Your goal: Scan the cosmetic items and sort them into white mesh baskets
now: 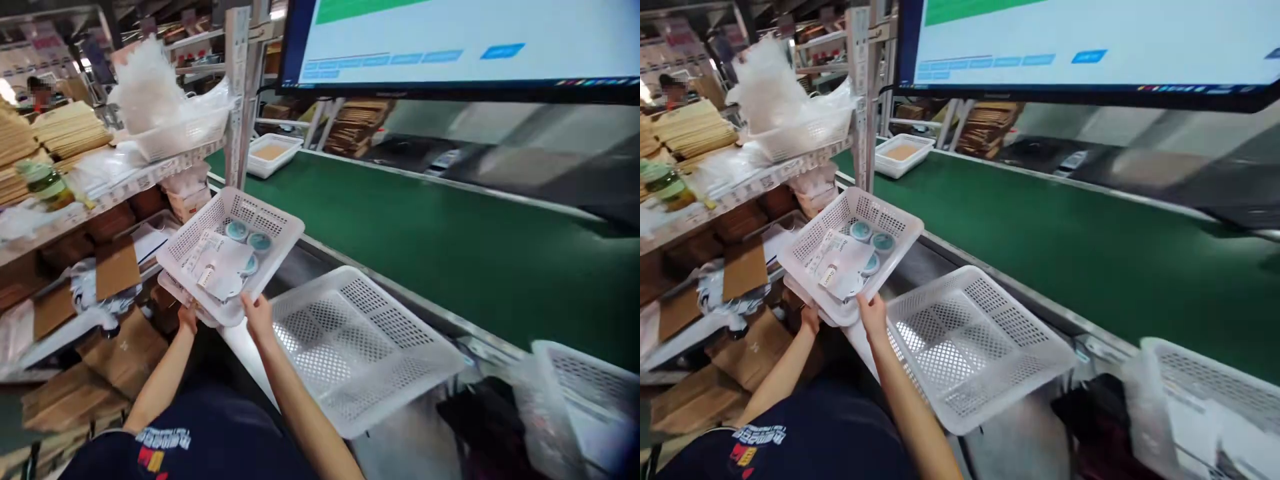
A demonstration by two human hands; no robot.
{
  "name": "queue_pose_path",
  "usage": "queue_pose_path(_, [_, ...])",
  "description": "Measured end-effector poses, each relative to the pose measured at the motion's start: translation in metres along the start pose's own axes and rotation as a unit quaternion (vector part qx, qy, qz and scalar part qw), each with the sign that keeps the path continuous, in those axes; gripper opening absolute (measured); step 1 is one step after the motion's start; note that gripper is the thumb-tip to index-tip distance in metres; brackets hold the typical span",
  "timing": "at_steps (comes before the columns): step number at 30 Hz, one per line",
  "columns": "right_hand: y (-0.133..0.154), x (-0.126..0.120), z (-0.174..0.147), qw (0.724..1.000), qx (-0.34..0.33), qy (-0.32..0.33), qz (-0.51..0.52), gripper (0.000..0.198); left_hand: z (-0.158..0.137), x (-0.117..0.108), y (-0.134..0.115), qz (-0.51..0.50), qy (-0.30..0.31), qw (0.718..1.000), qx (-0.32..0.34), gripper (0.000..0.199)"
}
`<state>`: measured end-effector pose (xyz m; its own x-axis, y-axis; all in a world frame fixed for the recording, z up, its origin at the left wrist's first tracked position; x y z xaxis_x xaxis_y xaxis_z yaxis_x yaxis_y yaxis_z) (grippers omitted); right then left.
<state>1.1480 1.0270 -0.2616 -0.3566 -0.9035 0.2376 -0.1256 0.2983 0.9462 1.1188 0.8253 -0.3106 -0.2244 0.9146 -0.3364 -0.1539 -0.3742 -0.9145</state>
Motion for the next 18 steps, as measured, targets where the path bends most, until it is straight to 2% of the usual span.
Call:
queue_pose_path(1, [-0.001,0.007,0.017,1.000,0.001,-0.011,-0.011,0.046,0.018,0.008,0.000,-0.001,0.013,1.000,0.010,0.032])
queue_pose_path(3, [-0.004,0.014,0.044,0.999,0.008,-0.029,-0.033,0.043,0.049,0.011,0.000,-0.008,-0.001,1.000,0.013,0.036])
queue_pose_path(5, [-0.010,0.014,0.060,0.998,0.018,-0.031,-0.050,0.045,0.078,-0.004,-0.001,-0.005,-0.051,0.998,0.024,0.034])
queue_pose_path(7, [-0.014,0.011,0.066,0.997,0.030,-0.019,-0.061,0.052,0.110,-0.029,-0.011,0.006,-0.130,0.991,0.045,0.028])
queue_pose_path(9, [-0.013,0.009,0.069,0.997,0.040,-0.006,-0.073,0.057,0.148,-0.051,-0.035,0.015,-0.193,0.977,0.091,0.027])
queue_pose_path(10, [-0.011,0.009,0.071,0.996,0.040,-0.001,-0.079,0.056,0.168,-0.056,-0.052,0.014,-0.209,0.970,0.125,0.029])
queue_pose_path(11, [-0.008,0.009,0.074,0.996,0.038,0.001,-0.085,0.054,0.187,-0.055,-0.073,0.012,-0.201,0.965,0.171,0.034])
queue_pose_path(12, [-0.003,0.011,0.078,0.995,0.034,0.004,-0.090,0.050,0.205,-0.048,-0.095,0.014,-0.158,0.961,0.227,0.039])
queue_pose_path(13, [0.002,0.013,0.083,0.995,0.029,0.009,-0.094,0.047,0.220,-0.035,-0.118,0.021,-0.076,0.953,0.292,0.040])
queue_pose_path(14, [0.007,0.016,0.089,0.995,0.024,0.017,-0.094,0.045,0.230,-0.015,-0.140,0.035,0.039,0.933,0.357,0.037])
queue_pose_path(15, [0.011,0.020,0.095,0.995,0.019,0.028,-0.089,0.045,0.236,0.008,-0.159,0.056,0.175,0.894,0.408,0.032])
queue_pose_path(16, [0.015,0.023,0.101,0.996,0.013,0.044,-0.080,0.046,0.236,0.032,-0.173,0.085,0.308,0.840,0.439,0.028])
queue_pose_path(17, [0.018,0.026,0.104,0.996,0.006,0.061,-0.065,0.049,0.233,0.054,-0.183,0.121,0.417,0.782,0.447,0.025])
queue_pose_path(18, [0.020,0.027,0.106,0.996,-0.002,0.078,-0.048,0.054,0.228,0.073,-0.188,0.165,0.490,0.738,0.434,0.023])
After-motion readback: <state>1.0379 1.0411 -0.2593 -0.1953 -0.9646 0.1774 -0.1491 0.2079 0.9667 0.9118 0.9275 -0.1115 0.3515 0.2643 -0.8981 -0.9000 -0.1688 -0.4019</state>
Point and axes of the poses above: each hand's wrist, its own z-axis towards the middle knuckle, its own x-axis out of the palm, y = z × x, the point moved 2 cm from there along z, towards the middle knuckle, and after that the axes turned 8 degrees about x, right-handed, at the moved point
